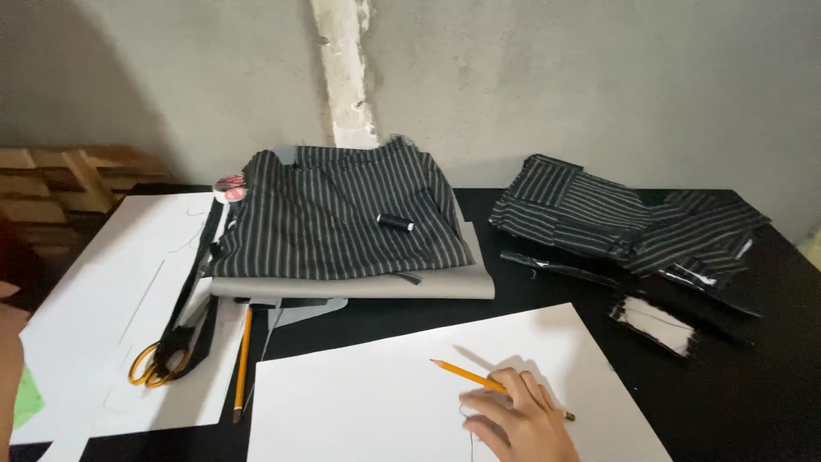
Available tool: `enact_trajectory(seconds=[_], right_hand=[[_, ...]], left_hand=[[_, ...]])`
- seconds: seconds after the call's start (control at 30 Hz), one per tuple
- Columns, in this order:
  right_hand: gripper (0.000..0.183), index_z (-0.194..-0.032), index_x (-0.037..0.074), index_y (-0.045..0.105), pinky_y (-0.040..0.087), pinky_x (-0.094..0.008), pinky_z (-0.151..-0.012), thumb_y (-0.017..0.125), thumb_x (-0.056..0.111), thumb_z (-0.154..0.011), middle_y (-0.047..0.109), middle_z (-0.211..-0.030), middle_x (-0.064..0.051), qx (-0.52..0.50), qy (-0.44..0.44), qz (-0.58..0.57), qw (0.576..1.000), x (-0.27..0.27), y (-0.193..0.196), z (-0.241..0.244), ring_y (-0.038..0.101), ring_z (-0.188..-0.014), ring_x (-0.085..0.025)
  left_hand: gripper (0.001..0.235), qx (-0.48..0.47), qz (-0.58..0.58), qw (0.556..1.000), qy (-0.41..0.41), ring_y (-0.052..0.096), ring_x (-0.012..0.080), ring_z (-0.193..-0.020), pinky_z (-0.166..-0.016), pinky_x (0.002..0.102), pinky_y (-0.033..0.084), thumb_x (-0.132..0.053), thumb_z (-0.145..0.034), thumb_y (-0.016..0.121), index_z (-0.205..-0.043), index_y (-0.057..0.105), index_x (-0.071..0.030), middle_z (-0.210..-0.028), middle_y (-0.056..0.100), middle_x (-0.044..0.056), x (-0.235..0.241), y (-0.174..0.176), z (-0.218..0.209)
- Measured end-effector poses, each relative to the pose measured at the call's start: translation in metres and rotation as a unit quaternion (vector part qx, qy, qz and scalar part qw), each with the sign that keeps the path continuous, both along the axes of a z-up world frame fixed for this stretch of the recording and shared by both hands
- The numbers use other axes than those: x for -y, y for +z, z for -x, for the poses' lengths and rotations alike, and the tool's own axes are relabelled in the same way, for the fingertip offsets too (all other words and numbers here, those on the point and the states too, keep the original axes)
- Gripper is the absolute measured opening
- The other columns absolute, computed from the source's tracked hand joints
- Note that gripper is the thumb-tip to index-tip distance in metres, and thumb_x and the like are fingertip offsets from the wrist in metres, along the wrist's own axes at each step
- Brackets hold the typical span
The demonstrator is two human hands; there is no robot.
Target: The person is drafting a pattern on white paper using a pencil and a green ruler, while fabric pieces are laid out on the table.
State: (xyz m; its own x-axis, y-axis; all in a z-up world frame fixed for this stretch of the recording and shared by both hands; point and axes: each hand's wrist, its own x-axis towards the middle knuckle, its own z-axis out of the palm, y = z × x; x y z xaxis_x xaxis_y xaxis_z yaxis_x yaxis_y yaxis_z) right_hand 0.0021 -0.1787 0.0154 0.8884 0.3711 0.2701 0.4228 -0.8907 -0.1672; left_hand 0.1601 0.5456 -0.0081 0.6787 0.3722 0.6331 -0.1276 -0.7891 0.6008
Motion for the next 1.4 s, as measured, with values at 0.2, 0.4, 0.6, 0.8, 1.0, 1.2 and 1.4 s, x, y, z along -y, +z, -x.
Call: enact_trajectory(seconds=[0.2,0.4,0.6,0.8,1.0,1.2,1.4], right_hand=[[0.011,-0.078,0.021,0.061,0.042,-0.034,-0.06,0.063,0.031,-0.084,0.051,-0.093,0.006,0.075,-0.001,-0.085,0.994,-0.008,-0.006,0.004,0.05,-0.079,-0.015],[0.02,-0.065,0.002,0.057,0.05,-0.035,-0.051,0.064,-0.015,-0.073,0.059,-0.057,-0.013,-0.287,-0.118,-0.658,0.686,0.061,-0.05,-0.054,0.058,-0.054,-0.023],[0.008,-0.091,0.008,0.064,0.041,-0.037,-0.072,0.06,0.01,-0.097,0.054,-0.101,-0.012,0.211,-0.31,-0.278,0.884,0.107,0.088,-0.023,0.051,-0.079,-0.024],[0.008,-0.094,0.011,0.072,0.043,-0.034,-0.075,0.066,0.016,-0.092,0.063,-0.094,-0.007,0.182,-0.305,-0.179,0.918,0.133,0.115,-0.046,0.055,-0.091,-0.019],[0.021,-0.1,0.024,0.075,0.048,-0.027,-0.081,0.063,0.022,-0.082,0.065,-0.102,0.0,0.048,-0.167,-0.174,0.969,0.098,0.088,-0.053,0.064,-0.092,-0.012],[0.045,-0.13,0.031,0.056,0.045,-0.036,-0.095,0.053,0.029,-0.086,0.063,-0.11,0.006,-0.088,-0.192,-0.134,0.968,0.082,0.059,-0.05,0.057,-0.107,-0.015],[0.042,-0.122,0.042,0.05,0.049,-0.045,-0.087,0.051,0.046,-0.08,0.045,-0.136,0.023,-0.009,-0.161,0.112,0.981,0.086,0.001,-0.037,0.049,-0.116,-0.014]], left_hand=[[0.019,-0.105,0.224,0.961,-0.119,0.058,0.0244,-0.047,-0.063,0.034,0.048,-0.012,-0.096,0.054,-0.082,0.061,-0.002,-0.058,0.062,0.016,0.348,0.163,0.136],[0.023,-0.293,0.414,0.668,-0.544,0.054,0.018,-0.041,-0.036,0.03,0.049,-0.011,-0.088,0.059,-0.107,0.05,-0.001,-0.071,0.061,0.015,0.43,0.121,0.14],[0.057,-0.561,0.198,0.634,-0.494,0.053,0.0104,-0.12,-0.101,0.019,0.038,-0.028,-0.082,0.063,-0.136,0.05,-0.015,-0.138,0.043,-0.003,0.451,0.112,0.138],[0.052,-0.541,-0.03,0.659,-0.521,0.028,0.0238,-0.14,-0.115,0.045,0.011,-0.029,-0.084,0.058,-0.134,0.047,-0.023,-0.149,0.035,0.005,0.462,0.107,0.145],[0.015,-0.102,-0.261,0.783,-0.555,0.052,0.0361,-0.115,-0.095,0.052,0.044,-0.023,-0.091,0.065,-0.1,0.065,-0.01,-0.105,0.059,0.012,0.46,0.07,0.146],[0.117,0.07,-0.596,0.763,-0.24,-0.012,0.0488,-0.141,-0.108,0.06,-0.005,-0.096,-0.077,0.054,-0.152,0.006,-0.021,-0.156,-0.009,0.026,0.454,0.048,0.141],[0.087,-0.095,-0.32,0.798,-0.501,0.001,0.0495,-0.141,-0.103,0.074,0.006,-0.062,-0.086,0.05,-0.15,0.012,-0.018,-0.156,0.003,0.021,0.463,0.047,0.166]])
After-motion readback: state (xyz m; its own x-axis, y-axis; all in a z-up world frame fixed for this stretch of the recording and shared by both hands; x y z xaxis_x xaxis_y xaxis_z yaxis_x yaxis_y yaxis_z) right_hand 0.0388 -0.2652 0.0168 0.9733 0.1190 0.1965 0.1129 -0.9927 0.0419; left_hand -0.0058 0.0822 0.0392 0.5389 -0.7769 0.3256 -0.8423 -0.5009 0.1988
